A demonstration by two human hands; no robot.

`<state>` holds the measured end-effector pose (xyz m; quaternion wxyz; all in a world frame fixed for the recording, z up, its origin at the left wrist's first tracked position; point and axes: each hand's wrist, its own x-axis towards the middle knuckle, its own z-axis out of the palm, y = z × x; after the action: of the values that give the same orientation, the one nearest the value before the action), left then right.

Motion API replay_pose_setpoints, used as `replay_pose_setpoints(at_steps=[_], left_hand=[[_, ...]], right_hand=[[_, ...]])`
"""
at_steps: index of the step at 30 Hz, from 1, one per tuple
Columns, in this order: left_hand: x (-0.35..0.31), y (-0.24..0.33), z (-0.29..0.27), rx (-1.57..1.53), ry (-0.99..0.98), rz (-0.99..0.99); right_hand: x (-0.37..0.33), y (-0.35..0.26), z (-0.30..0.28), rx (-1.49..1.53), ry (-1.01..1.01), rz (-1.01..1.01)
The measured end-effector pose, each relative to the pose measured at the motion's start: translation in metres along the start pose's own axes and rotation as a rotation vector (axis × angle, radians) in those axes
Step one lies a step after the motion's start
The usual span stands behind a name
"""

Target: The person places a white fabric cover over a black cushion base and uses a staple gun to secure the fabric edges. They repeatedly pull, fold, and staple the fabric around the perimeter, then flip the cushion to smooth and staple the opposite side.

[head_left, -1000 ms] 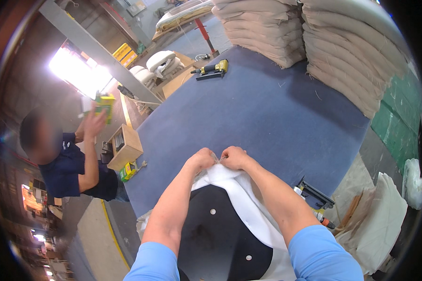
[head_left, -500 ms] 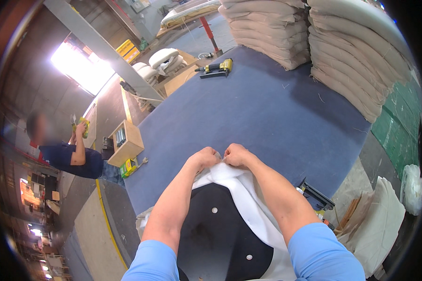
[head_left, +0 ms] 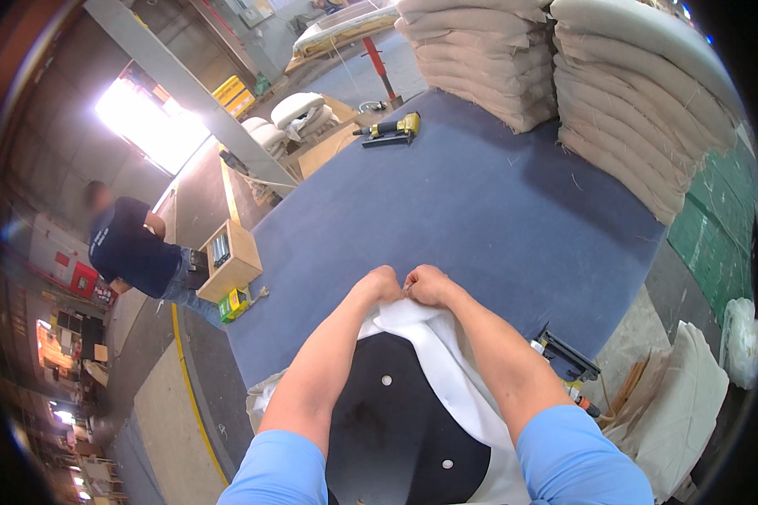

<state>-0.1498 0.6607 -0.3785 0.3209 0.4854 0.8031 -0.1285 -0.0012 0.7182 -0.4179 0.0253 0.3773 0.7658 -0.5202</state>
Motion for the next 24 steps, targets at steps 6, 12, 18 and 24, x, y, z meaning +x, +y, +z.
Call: replay_pose_setpoints(at_steps=[6, 12, 18, 24], left_hand=[[-0.002, -0.019, 0.006, -0.044, 0.135, 0.122], [-0.023, -0.016, 0.014, -0.202, 0.166, 0.115], [-0.022, -0.028, 0.033, -0.481, 0.245, 0.087], [-0.028, -0.033, 0.032, -0.489, 0.234, 0.155]], right_hand=[[-0.003, -0.002, 0.0, -0.018, 0.031, -0.035], [-0.006, -0.007, -0.007, -0.069, -0.002, -0.019], [-0.006, -0.012, -0.002, -0.129, 0.031, -0.031], [-0.006, 0.002, 0.004, -0.129, 0.062, -0.112]])
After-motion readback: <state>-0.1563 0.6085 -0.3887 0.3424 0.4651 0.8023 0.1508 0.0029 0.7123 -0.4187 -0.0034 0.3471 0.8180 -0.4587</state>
